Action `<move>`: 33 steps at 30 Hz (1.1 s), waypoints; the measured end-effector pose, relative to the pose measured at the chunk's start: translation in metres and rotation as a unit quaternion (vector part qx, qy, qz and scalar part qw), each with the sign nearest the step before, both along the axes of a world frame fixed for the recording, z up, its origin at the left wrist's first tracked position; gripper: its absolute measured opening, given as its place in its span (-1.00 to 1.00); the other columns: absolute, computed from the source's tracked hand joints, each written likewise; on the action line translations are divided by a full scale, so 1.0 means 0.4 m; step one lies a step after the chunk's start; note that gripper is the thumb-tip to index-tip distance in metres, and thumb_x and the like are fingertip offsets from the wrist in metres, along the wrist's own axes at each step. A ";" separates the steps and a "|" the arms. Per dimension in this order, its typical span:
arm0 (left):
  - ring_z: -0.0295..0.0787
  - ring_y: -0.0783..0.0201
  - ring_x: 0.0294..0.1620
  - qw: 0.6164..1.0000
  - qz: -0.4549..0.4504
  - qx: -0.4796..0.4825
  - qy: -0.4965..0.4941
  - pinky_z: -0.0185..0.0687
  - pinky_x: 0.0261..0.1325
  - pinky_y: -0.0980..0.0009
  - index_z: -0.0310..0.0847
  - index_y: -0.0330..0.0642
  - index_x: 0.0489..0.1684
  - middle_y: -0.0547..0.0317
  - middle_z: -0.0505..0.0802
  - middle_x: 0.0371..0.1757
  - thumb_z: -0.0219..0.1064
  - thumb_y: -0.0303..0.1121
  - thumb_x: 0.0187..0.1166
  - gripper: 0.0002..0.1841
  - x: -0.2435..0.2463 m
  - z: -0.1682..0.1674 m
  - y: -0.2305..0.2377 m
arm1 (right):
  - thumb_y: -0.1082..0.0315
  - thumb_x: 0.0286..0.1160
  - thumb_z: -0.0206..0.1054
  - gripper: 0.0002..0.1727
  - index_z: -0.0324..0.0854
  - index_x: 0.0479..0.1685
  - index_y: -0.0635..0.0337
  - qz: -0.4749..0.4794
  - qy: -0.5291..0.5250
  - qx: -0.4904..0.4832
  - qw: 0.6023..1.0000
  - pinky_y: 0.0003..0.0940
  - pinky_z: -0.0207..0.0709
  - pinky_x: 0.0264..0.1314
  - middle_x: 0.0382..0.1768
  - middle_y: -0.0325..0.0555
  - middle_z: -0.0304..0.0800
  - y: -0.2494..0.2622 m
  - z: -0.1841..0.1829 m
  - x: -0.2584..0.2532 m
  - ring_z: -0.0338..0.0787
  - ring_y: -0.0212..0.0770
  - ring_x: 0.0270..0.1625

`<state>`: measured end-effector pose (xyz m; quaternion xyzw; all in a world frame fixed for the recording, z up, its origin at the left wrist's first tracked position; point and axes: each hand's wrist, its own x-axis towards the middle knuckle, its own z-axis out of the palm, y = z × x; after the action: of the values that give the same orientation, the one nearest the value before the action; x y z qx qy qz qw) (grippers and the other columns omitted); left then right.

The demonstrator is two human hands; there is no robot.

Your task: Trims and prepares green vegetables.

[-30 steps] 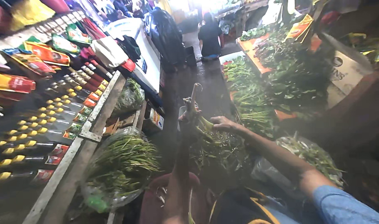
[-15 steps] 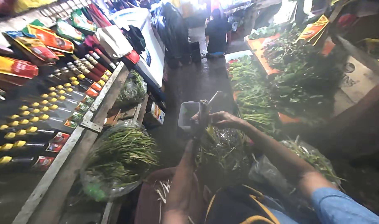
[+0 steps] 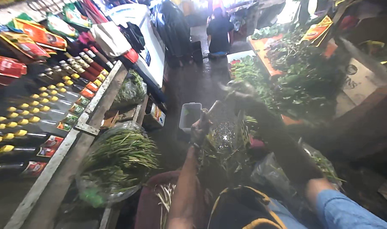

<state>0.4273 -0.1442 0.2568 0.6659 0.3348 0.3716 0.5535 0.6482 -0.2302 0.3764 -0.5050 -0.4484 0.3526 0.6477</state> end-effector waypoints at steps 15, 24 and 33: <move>0.75 0.54 -0.38 0.975 -0.176 -0.117 -0.068 0.72 -0.22 0.53 0.70 -0.20 -0.16 0.38 0.85 -0.37 0.34 -0.45 0.41 -0.87 -0.009 0.088 0.002 | 0.44 0.47 0.30 -0.59 0.47 0.31 0.17 0.342 -0.026 -0.116 0.932 -0.53 0.68 0.04 -0.04 -0.40 0.79 0.011 -0.245 -0.072 0.76 -0.57 -0.07; 0.73 0.52 -0.27 0.996 -0.087 -0.010 -0.010 0.71 -0.11 0.49 0.65 -0.39 0.14 0.23 0.83 -0.15 0.46 -0.43 0.34 -0.61 0.010 0.070 0.019 | 0.42 0.47 0.30 -0.62 0.57 0.26 0.33 0.318 -0.148 -0.059 0.935 -0.57 0.60 -0.09 -0.07 -0.26 0.77 0.028 -0.215 -0.058 0.68 -0.59 -0.18; 0.81 0.43 -0.12 0.999 -0.003 0.025 0.045 0.73 0.10 0.42 0.72 -0.41 0.10 0.07 0.89 -0.11 0.53 -0.49 0.34 -0.65 0.046 0.015 -0.021 | 0.49 0.54 0.34 -0.85 0.71 -0.12 0.45 0.052 -0.214 -0.061 0.973 -0.30 0.63 -0.10 -0.33 0.00 0.77 0.050 -0.208 -0.057 0.69 -0.32 -0.31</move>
<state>0.4459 -0.1528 0.2627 0.6966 0.3481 0.3476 0.5223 0.6253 -0.2101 0.2931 -0.5830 -0.5803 0.2962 0.4854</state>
